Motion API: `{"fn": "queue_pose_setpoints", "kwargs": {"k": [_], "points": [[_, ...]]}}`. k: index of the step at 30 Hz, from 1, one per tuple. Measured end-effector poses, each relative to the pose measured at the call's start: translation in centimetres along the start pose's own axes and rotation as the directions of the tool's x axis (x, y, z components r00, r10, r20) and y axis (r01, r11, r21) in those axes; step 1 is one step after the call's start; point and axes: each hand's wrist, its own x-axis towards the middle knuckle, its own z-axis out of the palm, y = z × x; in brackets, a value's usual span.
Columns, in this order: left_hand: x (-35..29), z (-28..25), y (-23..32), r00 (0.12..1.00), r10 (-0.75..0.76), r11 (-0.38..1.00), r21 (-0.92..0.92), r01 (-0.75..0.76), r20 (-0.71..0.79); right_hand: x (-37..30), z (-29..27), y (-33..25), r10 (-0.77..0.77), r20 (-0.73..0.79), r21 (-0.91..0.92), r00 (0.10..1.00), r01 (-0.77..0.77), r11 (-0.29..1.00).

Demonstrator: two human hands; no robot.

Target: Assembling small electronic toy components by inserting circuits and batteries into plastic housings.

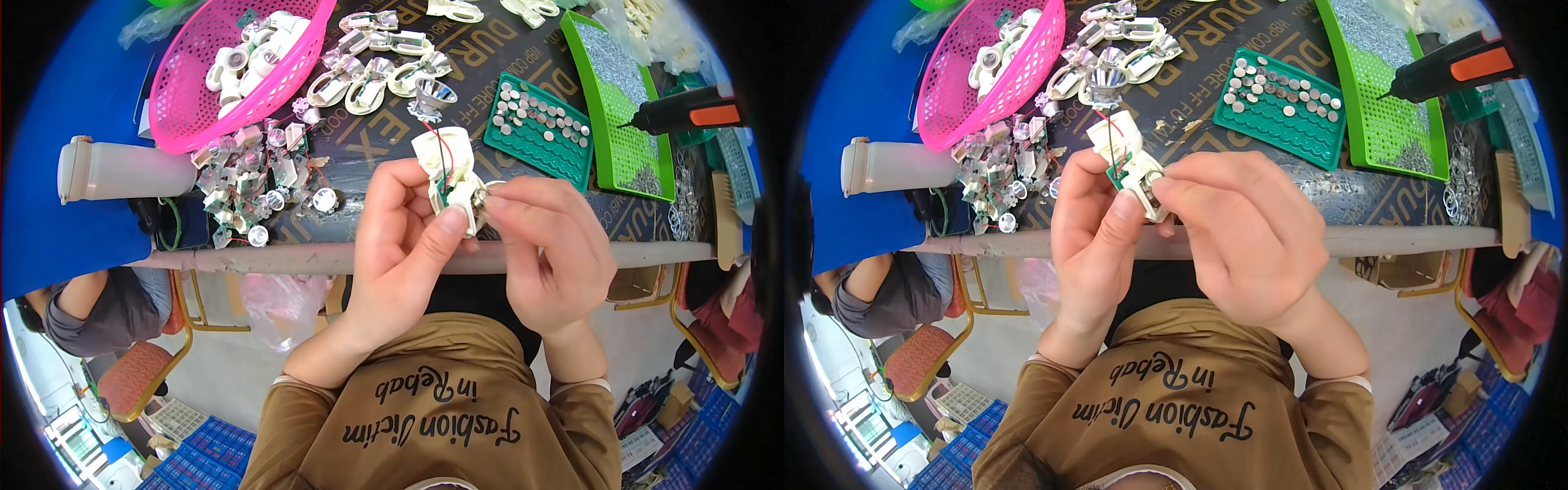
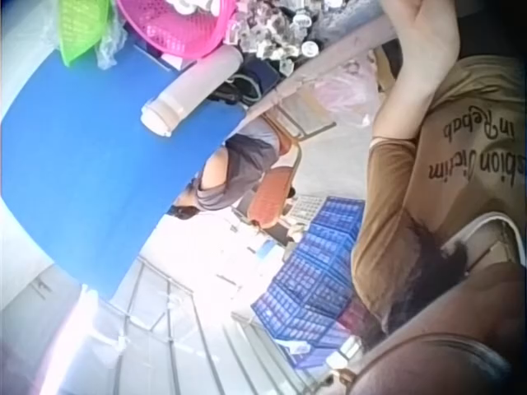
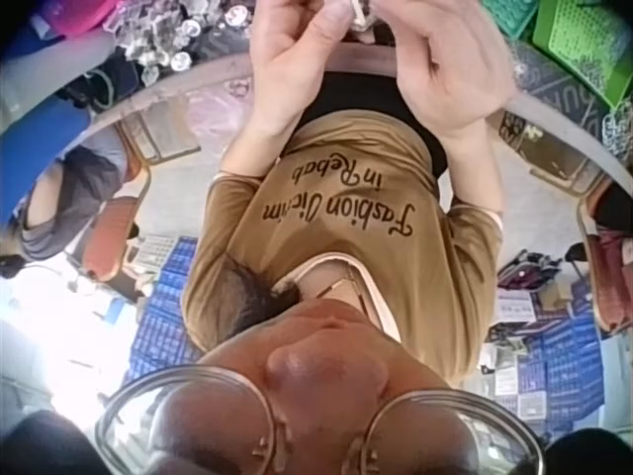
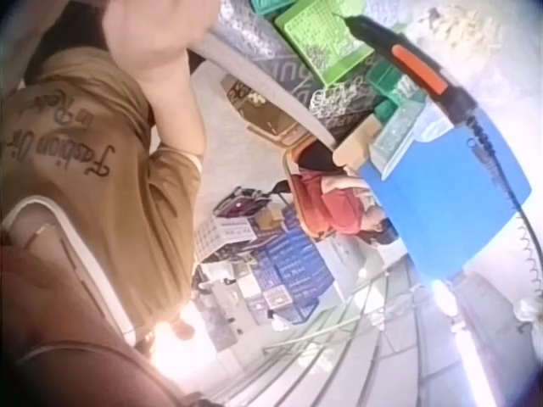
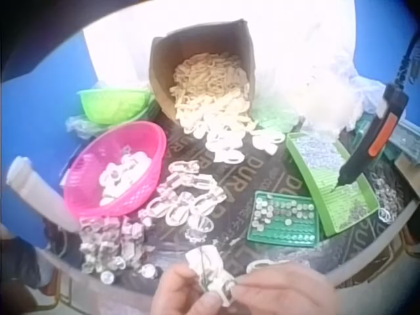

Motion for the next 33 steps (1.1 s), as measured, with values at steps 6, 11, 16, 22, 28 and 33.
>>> {"fn": "queue_pose_setpoints", "kwargs": {"k": [6,11,16,22,28,33], "points": [[0.1,-0.2,0.1,1.0,-0.015,1.0,0.018,0.015,0.013,0.4,-0.3,0.5,0.002,0.062,0.012,0.998,-0.002,1.0],[0.3,-0.4,0.7,0.999,-0.042,0.993,0.108,0.04,0.012,1.1,-0.8,0.6,0.02,0.147,0.036,0.989,-0.026,0.999],[-0.1,-0.2,1.2,1.0,-0.005,0.967,0.256,0.003,0.008,1.4,-0.9,1.7,0.413,0.441,0.515,0.796,-0.602,0.61],[0.0,-0.7,0.8,0.998,0.062,0.888,0.456,-0.059,0.008,1.0,0.3,1.8,0.5,0.581,0.619,0.642,-0.748,0.242],[0.5,-0.7,-0.4,0.987,0.157,0.986,0.056,-0.155,-0.032,-0.4,1.4,0.0,0.509,0.538,0.645,0.672,-0.717,0.264],[0.1,-0.5,-0.7,0.977,0.211,0.975,0.081,-0.209,-0.018,-0.5,1.5,-0.4,0.487,0.544,0.536,0.683,-0.73,0.424]]}}
